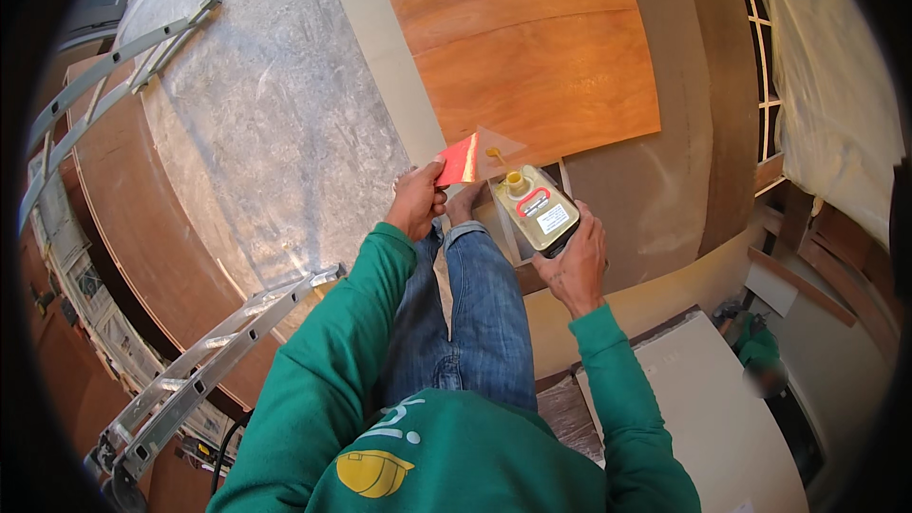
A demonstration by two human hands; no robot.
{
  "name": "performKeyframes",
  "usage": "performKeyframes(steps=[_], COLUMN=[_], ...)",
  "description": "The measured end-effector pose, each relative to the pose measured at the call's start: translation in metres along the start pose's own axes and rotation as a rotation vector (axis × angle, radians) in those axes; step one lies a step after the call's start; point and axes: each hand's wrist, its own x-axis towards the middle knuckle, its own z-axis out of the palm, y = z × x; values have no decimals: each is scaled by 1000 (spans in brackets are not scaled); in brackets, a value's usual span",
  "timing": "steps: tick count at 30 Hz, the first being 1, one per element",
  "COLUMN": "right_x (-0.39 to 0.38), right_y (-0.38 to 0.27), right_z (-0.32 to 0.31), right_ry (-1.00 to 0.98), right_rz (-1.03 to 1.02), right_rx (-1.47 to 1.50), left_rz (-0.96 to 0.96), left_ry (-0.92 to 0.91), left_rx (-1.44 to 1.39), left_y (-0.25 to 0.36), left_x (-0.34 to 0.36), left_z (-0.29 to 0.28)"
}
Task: The person pours a liquid finish from a bottle onto a wooden board and spreads it evenly using a red sanding block. They move around the room to apply the finish to different sections of the wood.
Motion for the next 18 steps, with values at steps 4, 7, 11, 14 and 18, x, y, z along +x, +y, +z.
performKeyframes(steps=[4, 7, 11, 14, 18], right_x=[-3, -6, -10, -8, -16], right_y=[6, 12, 27, 49, 57], right_z=[-4, -5, -5, -7, -35], right_ry=[49, 112, 192, 258, 289], right_rz=[-59, -126, -152, -185, 120], right_rx=[9, 35, 90, 172, 455], left_rz=[-51, -106, -163, -145, 32], left_ry=[21, 45, -22, -44, 23], left_rx=[-17, 33, 158, 267, 453], left_y=[9, 14, 12, -2, 1], left_x=[1, 1, 5, 15, 6], left_z=[24, 41, 63, 69, 67])
